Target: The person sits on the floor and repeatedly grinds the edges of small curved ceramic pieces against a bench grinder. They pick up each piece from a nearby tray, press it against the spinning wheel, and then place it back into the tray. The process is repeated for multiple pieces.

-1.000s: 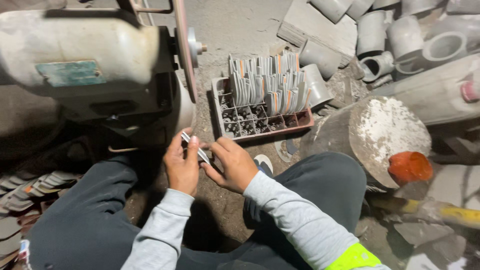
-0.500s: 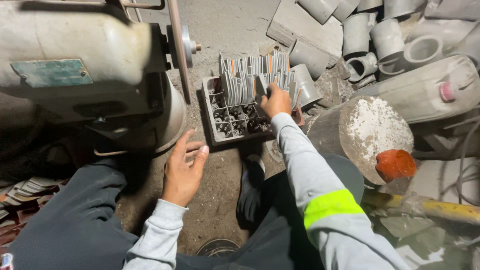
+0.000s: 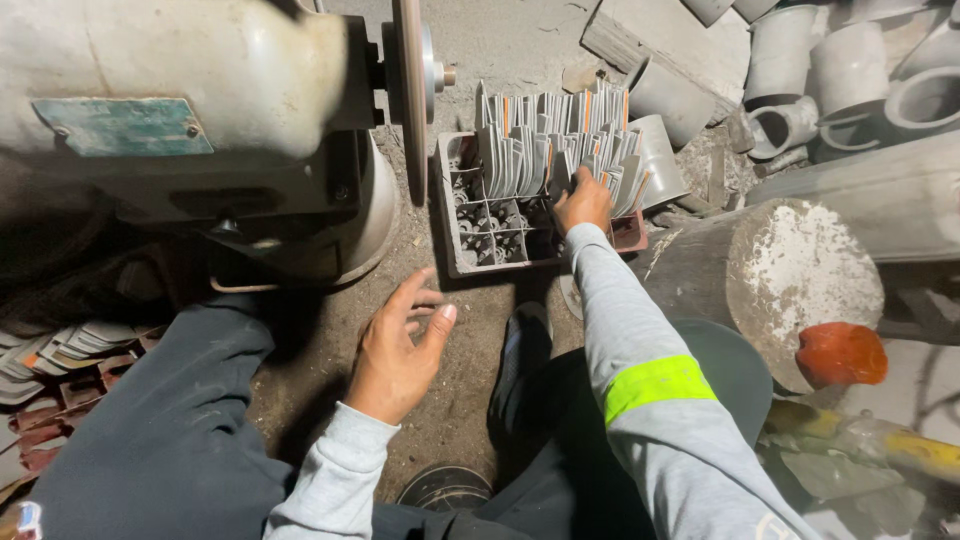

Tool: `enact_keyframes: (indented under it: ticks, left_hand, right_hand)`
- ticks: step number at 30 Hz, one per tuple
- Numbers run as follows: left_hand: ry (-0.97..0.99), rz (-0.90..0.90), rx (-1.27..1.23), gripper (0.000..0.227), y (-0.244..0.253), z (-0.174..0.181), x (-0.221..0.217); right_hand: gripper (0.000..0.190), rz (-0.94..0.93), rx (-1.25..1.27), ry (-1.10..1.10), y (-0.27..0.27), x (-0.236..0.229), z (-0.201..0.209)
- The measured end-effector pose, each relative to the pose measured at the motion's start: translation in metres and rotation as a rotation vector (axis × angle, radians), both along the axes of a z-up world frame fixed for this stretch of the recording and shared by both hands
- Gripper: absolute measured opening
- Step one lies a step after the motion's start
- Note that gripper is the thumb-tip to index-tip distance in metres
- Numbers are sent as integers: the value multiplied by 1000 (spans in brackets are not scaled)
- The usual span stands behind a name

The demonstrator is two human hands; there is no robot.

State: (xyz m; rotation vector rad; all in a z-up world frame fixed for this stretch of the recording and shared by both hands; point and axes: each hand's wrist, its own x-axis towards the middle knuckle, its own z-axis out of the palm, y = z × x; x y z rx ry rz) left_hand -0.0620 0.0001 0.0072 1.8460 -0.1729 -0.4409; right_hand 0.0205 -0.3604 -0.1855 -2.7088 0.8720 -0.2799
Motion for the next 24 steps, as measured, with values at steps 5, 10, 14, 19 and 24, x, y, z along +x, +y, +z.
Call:
enact_keyframes:
  ticks: [5,10,14,19,24]
  left_hand:
    - [2,-10,1,55,-1,-3,0]
    - [25,-15,7,55,-1,-7,0]
    - [21,-10,42,54,0,-7,2]
    - [-72,-18,114,54,5,-6,4]
    - [-157,-88,174,55,4,1,6]
  right_hand:
    - [28,32,-43,13,-6,14,-13]
    - [31,37,-78,95,-13,23,-18]
    - [35,15,-51,92,-2,20,-18]
    - [27,20,-60,-62,15,12,-20]
    - [21,-29,20,-113,16,2,-6]
